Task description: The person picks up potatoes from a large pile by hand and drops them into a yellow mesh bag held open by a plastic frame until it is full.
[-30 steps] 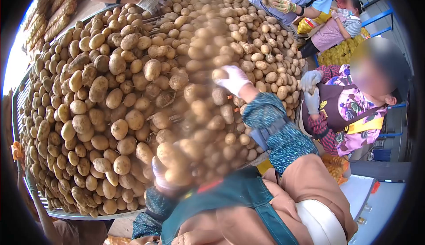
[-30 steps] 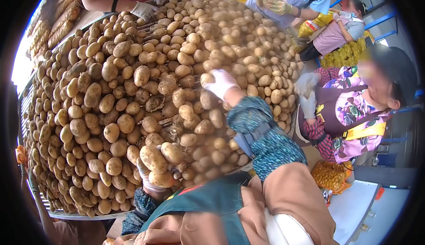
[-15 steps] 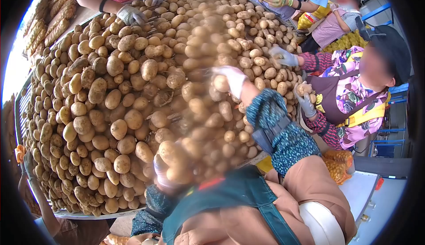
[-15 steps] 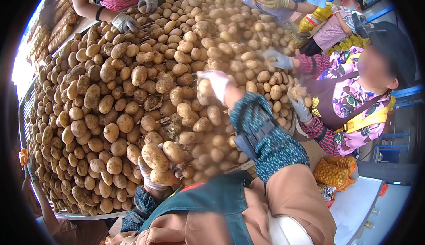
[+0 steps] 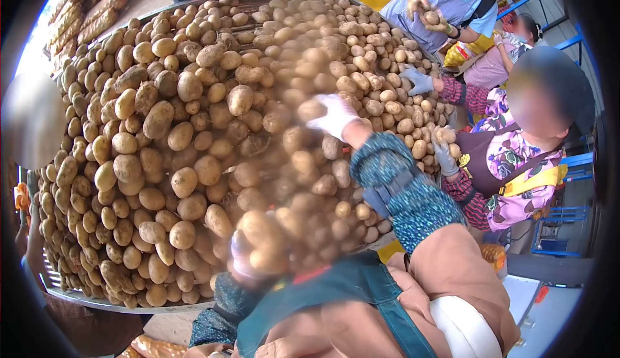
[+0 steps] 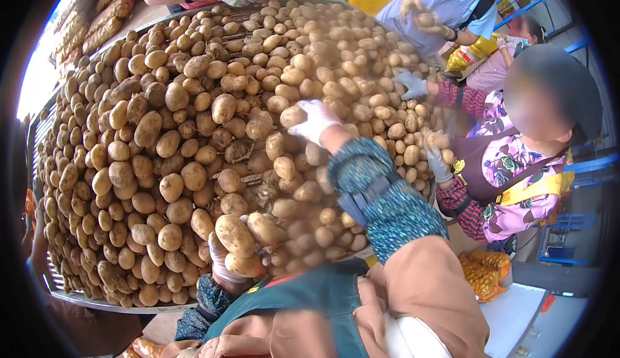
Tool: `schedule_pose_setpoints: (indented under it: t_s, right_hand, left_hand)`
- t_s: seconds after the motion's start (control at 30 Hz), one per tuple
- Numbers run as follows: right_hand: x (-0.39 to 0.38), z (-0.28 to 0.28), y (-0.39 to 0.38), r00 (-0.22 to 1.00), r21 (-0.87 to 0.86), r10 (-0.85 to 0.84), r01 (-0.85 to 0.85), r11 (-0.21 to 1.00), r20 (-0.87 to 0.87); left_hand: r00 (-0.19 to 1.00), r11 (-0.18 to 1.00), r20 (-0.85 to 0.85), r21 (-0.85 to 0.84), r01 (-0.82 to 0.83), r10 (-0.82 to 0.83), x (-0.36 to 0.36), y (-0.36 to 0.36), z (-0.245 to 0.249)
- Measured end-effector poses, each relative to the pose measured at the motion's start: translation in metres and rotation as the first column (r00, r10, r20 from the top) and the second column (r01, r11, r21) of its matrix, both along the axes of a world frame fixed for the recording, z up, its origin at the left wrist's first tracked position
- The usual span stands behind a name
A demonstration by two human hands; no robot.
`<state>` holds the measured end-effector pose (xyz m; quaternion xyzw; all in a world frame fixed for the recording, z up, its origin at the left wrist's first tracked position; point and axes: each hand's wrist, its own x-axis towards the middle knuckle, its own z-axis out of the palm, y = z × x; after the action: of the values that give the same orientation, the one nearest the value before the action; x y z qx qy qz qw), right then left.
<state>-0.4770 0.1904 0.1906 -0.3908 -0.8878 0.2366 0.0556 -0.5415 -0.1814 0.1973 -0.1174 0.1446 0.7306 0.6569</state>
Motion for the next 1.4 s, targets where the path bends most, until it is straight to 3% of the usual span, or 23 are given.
schedule_pose_setpoints:
  t_s: [0.07,0.1,0.17,0.2,0.23,0.27,0.4,0.47,0.5,0.53,0.6,0.63,0.7,0.77,0.9,0.93,1.0,1.1,1.13,1.27,1.3,1.33,1.4]
  right_hand:
    - [0.028,0.032,-0.024,0.997,0.041,-0.015,0.018,0.999,-0.071]
    - [0.047,0.03,-0.032,0.977,0.076,-0.019,0.036,0.996,-0.213]
    - [0.075,0.031,-0.056,0.851,-0.176,-0.173,0.096,0.98,-0.496]
    - [0.088,0.028,-0.067,0.774,-0.356,-0.308,0.115,0.928,-0.553]
    - [0.101,0.034,-0.08,0.643,-0.588,-0.437,-0.024,0.809,-0.628]
    - [0.114,0.038,-0.086,0.591,-0.662,-0.484,-0.115,0.741,-0.645]
    - [0.17,0.055,-0.126,0.446,-0.813,-0.68,-0.341,0.472,-0.582]
    - [0.199,0.053,-0.147,0.365,-0.811,-0.732,-0.376,0.449,-0.575]
    - [0.218,0.054,-0.16,0.337,-0.834,-0.788,-0.406,0.373,-0.516]
    - [0.24,0.054,-0.173,0.35,-0.841,-0.785,-0.393,0.372,-0.511]
    - [0.283,0.052,-0.203,0.341,-0.852,-0.789,-0.326,0.41,-0.51]
    - [0.311,0.048,-0.218,0.333,-0.862,-0.832,-0.414,0.294,-0.444]
    - [0.364,0.022,-0.25,0.284,-0.905,-0.872,-0.272,0.327,-0.4]
    - [0.408,0.013,-0.281,0.21,-0.948,-0.93,-0.169,0.269,-0.301]
    - [0.489,0.008,-0.345,-0.034,-0.98,-0.979,0.003,0.2,-0.2]
    - [0.502,0.016,-0.36,-0.112,-0.988,-0.982,-0.004,0.155,-0.153]
    - [0.524,0.035,-0.38,-0.254,-0.996,-0.965,-0.033,0.078,-0.067]
    - [0.562,0.025,-0.423,-0.358,-0.999,-0.933,0.005,0.042,-0.04]
    - [0.57,0.023,-0.434,-0.388,-1.0,-0.921,0.016,0.018,-0.023]
    - [0.586,0.015,-0.455,-0.374,-0.965,-0.915,0.256,0.054,-0.151]
    - [0.59,0.013,-0.456,-0.334,-0.943,-0.924,0.326,0.073,-0.187]
    - [0.593,0.012,-0.455,-0.292,-0.915,-0.931,0.393,0.092,-0.219]
    - [0.601,0.024,-0.442,-0.067,-0.748,-0.98,0.656,0.098,-0.187]
  left_hand:
    - [0.995,1.0,-0.098,-0.004,0.019,-0.019,0.0,0.008,0.014]
    - [0.984,0.998,-0.174,0.027,0.05,-0.045,-0.001,0.013,0.022]
    - [0.983,0.999,-0.176,-0.017,0.044,-0.046,0.006,0.017,0.032]
    - [0.983,0.998,-0.176,-0.04,0.04,-0.047,0.01,0.019,0.037]
    - [0.999,0.995,-0.037,-0.1,0.021,-0.024,0.015,0.02,0.035]
    - [0.998,0.993,-0.025,-0.104,0.047,-0.05,0.017,0.019,0.035]
    - [0.971,0.973,-0.063,0.009,0.231,-0.23,0.043,0.028,0.063]
    - [0.974,0.973,0.054,0.094,0.212,-0.218,0.056,0.035,0.055]
    - [0.965,0.967,0.121,0.131,0.219,-0.235,0.065,0.039,0.052]
    - [0.955,0.957,-0.08,0.017,0.288,-0.286,0.079,0.045,0.055]
    - [0.874,0.938,-0.357,-0.017,0.346,-0.329,0.107,0.056,0.052]
    - [0.849,0.878,-0.271,0.03,0.478,-0.453,0.112,0.059,0.042]
    - [0.801,0.819,-0.247,0.044,0.572,-0.546,0.153,0.076,0.046]
    - [0.761,0.788,-0.253,-0.01,0.616,-0.598,0.187,0.086,0.032]
    - [0.555,0.583,-0.254,-0.049,0.811,-0.792,0.281,0.113,0.045]
    - [0.449,0.454,-0.222,0.032,0.89,-0.865,0.292,0.116,0.033]
    - [0.354,0.395,-0.246,-0.141,0.908,-0.902,0.333,0.118,0.032]
    - [0.301,0.291,-0.252,0.077,0.954,-0.92,0.405,0.12,0.017]
    - [0.21,0.2,-0.246,0.063,0.978,-0.946,0.425,0.127,-0.001]
    - [-0.033,0.022,-0.228,-0.235,0.972,-0.973,0.508,0.137,-0.031]
    - [-0.101,0.022,-0.36,-0.323,0.946,-0.927,0.518,0.136,-0.04]
    - [-0.189,0.027,-0.471,-0.415,0.91,-0.862,0.527,0.135,-0.047]
    - [-0.404,0.2,-0.806,-0.523,0.829,-0.432,0.528,0.126,-0.055]
